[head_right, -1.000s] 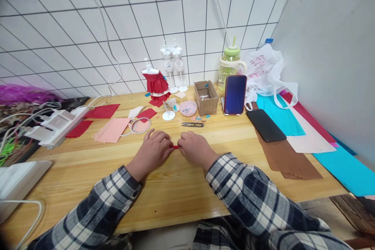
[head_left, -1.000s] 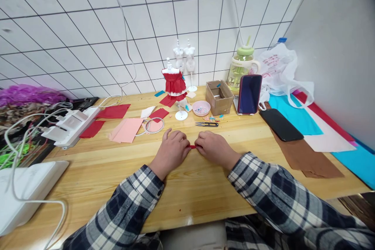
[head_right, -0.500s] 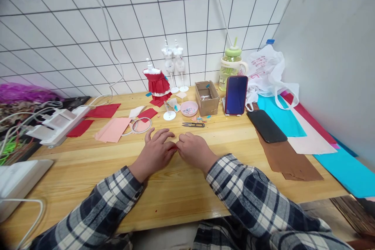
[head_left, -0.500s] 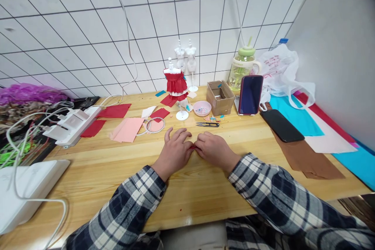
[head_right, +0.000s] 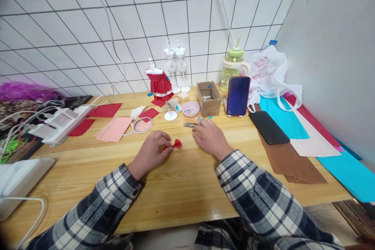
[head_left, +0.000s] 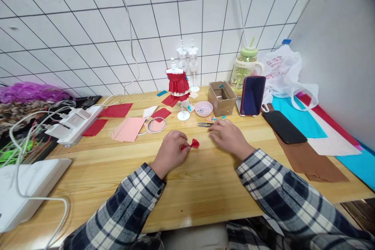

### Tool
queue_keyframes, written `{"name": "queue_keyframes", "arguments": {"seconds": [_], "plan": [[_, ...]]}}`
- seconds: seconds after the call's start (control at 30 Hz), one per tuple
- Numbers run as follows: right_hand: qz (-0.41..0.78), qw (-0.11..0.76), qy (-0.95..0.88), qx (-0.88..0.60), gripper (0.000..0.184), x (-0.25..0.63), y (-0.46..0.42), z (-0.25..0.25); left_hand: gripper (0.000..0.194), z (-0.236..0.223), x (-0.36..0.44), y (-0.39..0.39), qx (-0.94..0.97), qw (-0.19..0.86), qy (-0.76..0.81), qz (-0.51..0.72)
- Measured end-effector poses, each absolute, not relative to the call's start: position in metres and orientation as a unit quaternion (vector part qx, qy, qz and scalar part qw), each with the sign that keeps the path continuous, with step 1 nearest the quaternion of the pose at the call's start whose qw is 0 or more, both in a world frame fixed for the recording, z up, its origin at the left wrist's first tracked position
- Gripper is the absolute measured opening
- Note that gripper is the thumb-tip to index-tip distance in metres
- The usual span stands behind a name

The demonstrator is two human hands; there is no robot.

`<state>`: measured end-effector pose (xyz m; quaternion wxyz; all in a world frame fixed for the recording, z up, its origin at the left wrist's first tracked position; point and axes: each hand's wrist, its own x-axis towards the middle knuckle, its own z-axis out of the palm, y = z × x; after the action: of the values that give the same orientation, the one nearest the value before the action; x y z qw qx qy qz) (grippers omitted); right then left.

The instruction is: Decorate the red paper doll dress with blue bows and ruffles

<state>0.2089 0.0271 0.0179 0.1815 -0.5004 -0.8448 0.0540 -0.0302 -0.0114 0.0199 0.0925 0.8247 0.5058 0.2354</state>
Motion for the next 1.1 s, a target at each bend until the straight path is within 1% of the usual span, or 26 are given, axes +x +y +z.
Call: {"name": "queue_keyframes", "arguments": {"seconds": [0.13, 0.23, 0.53, 0.63, 0.7, 0.77, 0.83, 0.9, 0.97, 1.03, 1.1], "plan": [[0.058, 0.157, -0.851, -0.498, 0.027, 0.221, 0.037, 0.014, 0.009, 0.015, -0.03, -0.01, 0.787, 0.166, 0.518, 0.29], [0.056, 0.137, -0.856, -0.496, 0.026, 0.223, 0.037, 0.013, 0.01, 0.013, -0.03, -0.011, 0.752, 0.209, 0.548, 0.301], [0.038, 0.1, -0.843, -0.527, 0.02, 0.226, 0.041, 0.013, 0.014, 0.019, -0.031, -0.01, 0.725, 0.224, 0.584, 0.289], [0.012, 0.095, -0.841, -0.533, 0.022, 0.221, 0.041, 0.012, 0.017, 0.021, -0.029, -0.011, 0.705, 0.256, 0.596, 0.288], [0.017, 0.117, -0.837, -0.534, 0.021, 0.216, 0.039, 0.012, 0.02, 0.022, -0.029, -0.011, 0.682, 0.291, 0.605, 0.291], [0.077, 0.169, -0.829, -0.527, 0.016, 0.21, 0.036, 0.011, 0.022, 0.021, -0.028, -0.011, 0.652, 0.322, 0.617, 0.302], [0.197, 0.236, -0.802, -0.513, 0.012, 0.201, 0.03, 0.009, 0.023, 0.019, -0.027, -0.009, 0.62, 0.353, 0.623, 0.321], [0.337, 0.288, -0.745, -0.498, 0.016, 0.187, 0.022, 0.007, 0.022, 0.016, -0.025, -0.007, 0.59, 0.385, 0.62, 0.344], [0.453, 0.306, -0.681, -0.486, 0.024, 0.173, 0.013, 0.005, 0.022, 0.014, -0.022, -0.006, 0.573, 0.404, 0.613, 0.364], [0.517, 0.322, -0.628, -0.484, 0.029, 0.16, 0.007, 0.004, 0.022, 0.014, -0.019, -0.006, 0.567, 0.408, 0.606, 0.381], [0.534, 0.351, -0.6, -0.482, 0.028, 0.153, 0.004, 0.004, 0.022, 0.016, -0.015, -0.008, 0.564, 0.411, 0.599, 0.394]]}}
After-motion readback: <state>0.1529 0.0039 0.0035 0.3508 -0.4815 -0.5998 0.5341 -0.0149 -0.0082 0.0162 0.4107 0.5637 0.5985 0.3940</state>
